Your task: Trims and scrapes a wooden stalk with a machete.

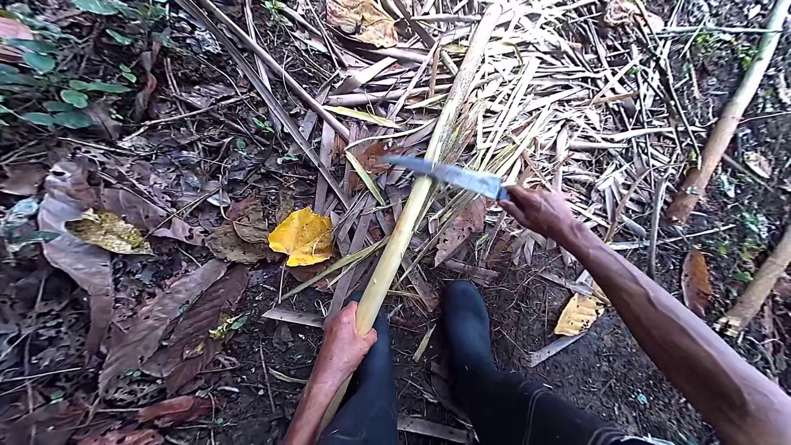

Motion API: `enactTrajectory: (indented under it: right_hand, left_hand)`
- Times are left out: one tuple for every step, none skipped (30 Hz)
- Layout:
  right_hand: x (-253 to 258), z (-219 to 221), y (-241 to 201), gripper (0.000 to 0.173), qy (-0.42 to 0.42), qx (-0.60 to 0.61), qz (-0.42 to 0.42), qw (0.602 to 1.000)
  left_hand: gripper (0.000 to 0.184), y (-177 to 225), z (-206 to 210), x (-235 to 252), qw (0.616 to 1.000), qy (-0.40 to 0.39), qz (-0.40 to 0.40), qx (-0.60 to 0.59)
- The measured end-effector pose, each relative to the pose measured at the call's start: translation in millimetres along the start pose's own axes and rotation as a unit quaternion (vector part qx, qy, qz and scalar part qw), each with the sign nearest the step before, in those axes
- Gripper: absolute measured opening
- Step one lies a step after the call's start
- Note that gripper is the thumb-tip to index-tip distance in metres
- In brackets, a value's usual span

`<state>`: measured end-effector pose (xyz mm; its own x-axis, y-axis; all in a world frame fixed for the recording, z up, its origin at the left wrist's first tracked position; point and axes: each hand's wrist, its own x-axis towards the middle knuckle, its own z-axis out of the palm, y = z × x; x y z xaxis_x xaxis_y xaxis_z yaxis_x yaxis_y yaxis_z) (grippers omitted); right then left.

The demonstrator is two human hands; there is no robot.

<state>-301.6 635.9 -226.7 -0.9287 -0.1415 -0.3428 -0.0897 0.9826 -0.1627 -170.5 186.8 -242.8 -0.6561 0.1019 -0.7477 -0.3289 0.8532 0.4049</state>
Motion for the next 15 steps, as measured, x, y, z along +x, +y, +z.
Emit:
enactTrajectory:
  right_hand:
    - [10, -3, 9, 0.054, 0.013, 0.019, 0.064, 0.998]
    - [21, -11, 15, 0.059, 0.031, 0.033, 0.128, 0.991]
    - [30, -18, 16, 0.061, 0.043, 0.04, 0.163, 0.985]
    - [33, -21, 13, 0.06, 0.047, 0.042, 0.167, 0.984]
    - [31, -21, 8, 0.059, 0.041, 0.035, 0.142, 0.988]
    - [27, -19, 2, 0.056, 0.025, 0.017, 0.098, 0.995]
    - [22, -15, -4, 0.055, 0.008, -0.007, 0.046, 0.999]
    - [16, -9, -9, 0.055, -0.01, -0.029, 0.004, 1.0]
    - [11, -2, -10, 0.056, -0.017, -0.04, -0.027, 0.999]
    - [8, 6, -8, 0.055, -0.008, -0.031, -0.033, 0.999]
    - [9, 11, -3, 0.053, 0.003, -0.005, 0.0, 1.0]
    - [11, 14, 0, 0.054, 0.016, 0.028, 0.062, 0.998]
    - [15, 13, 0, 0.056, 0.035, 0.056, 0.121, 0.991]
    - [16, 12, -3, 0.058, 0.053, 0.069, 0.148, 0.985]
    - [13, 14, -9, 0.057, 0.067, 0.084, 0.15, 0.983]
  left_hand:
    - [0.046, 1, 0, 0, 1.0, -0.001, -0.001, 0.002]
    - [0.046, 1, 0, 0, 1.0, 0.0, -0.002, 0.001]
    - [0.046, 1, 0, 0, 1.0, 0.003, -0.003, 0.001]
    - [0.046, 0, 0, 0, 1.0, 0.004, -0.003, 0.002]
    - [0.046, -2, 0, 0, 1.0, 0.006, -0.002, 0.002]
    - [0.047, -2, 0, 1, 1.0, 0.007, 0.0, 0.0]
    - [0.047, -1, 1, 1, 1.0, 0.006, 0.001, -0.002]
    - [0.047, 0, 2, 1, 1.0, 0.003, 0.0, -0.002]
    - [0.047, -1, 2, 0, 1.0, -0.001, -0.002, 0.0]
    - [0.046, -1, 2, 0, 1.0, -0.003, -0.003, 0.001]
    - [0.046, -1, 2, 0, 1.0, -0.003, -0.003, 0.002]
    - [0.046, -1, 2, -1, 1.0, -0.002, -0.002, 0.0]
    - [0.046, 0, 1, -2, 1.0, -0.001, -0.003, -0.002]
    - [0.046, 1, 0, -3, 1.0, 0.0, -0.003, -0.005]
    - [0.046, 2, -3, -4, 1.0, -0.003, -0.003, -0.006]
